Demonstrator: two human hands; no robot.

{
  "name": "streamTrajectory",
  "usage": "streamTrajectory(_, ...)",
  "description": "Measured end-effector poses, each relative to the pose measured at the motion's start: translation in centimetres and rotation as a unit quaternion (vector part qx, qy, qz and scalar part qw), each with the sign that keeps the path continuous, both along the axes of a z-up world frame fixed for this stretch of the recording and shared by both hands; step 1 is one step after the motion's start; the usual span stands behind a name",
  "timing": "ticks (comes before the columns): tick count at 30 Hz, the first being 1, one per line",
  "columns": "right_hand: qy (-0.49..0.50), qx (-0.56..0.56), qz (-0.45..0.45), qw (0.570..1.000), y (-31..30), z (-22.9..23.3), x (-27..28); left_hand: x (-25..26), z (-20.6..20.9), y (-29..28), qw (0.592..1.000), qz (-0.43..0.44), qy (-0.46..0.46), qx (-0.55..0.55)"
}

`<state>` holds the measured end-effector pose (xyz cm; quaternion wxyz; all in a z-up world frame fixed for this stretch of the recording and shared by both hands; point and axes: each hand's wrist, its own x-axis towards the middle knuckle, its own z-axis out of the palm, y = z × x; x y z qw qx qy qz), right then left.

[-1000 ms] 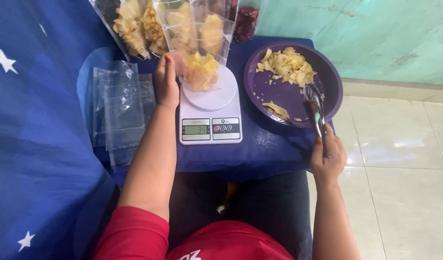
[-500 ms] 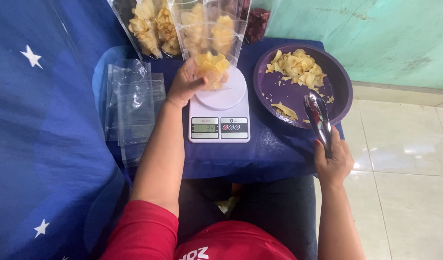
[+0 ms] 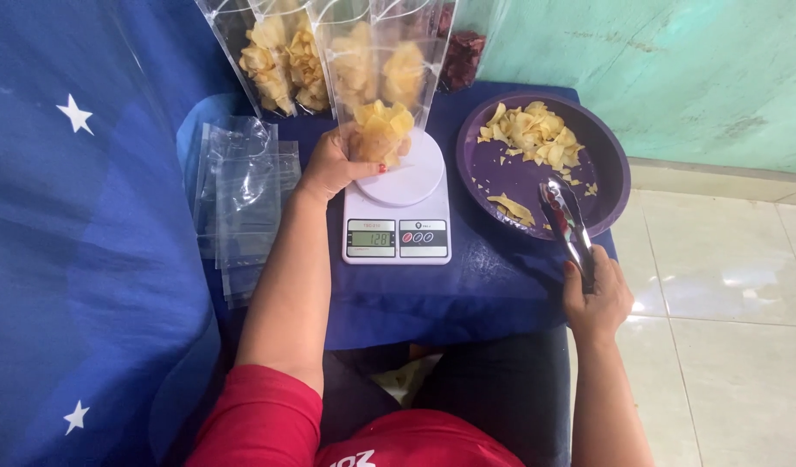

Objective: Using tongs to transfer chips from a bowl into plastic bags on a digital scale for portioning.

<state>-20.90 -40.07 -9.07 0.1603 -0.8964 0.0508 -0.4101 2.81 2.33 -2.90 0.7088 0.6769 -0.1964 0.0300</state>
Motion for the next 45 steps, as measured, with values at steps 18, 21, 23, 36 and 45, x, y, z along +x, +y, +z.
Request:
streamTrajectory(18, 0.047, 0.078, 0.043, 0.995, 1.1, 3.2, -1.0, -0.8, 2.7, 0.6, 0.980, -0.036, -0.006, -0.198)
streamTrajectory(21, 0.065, 0.110, 0.069, 0.989, 1.0, 4.9, -1.6, -1.0, 2.8, 0.4, 0.961, -0.076, -0.030, -0.266)
streamTrajectory(23, 0.078, 0.142, 0.090, 0.983, 0.8, 6.5, -1.9, 0.4, 0.0, 1.7, 0.947, -0.093, 0.007, -0.306)
streamTrajectory(36, 0.258, 0.160, 0.116, 0.946, 6.8, 15.9, 1.5, 0.8, 0.3, 2.8, 0.927, -0.026, 0.131, -0.351)
streamTrajectory(45, 0.280, 0.144, 0.130, 0.940, 7.5, 17.3, 3.5, 1.4, -0.2, 2.6, 0.946, -0.008, 0.122, -0.301)
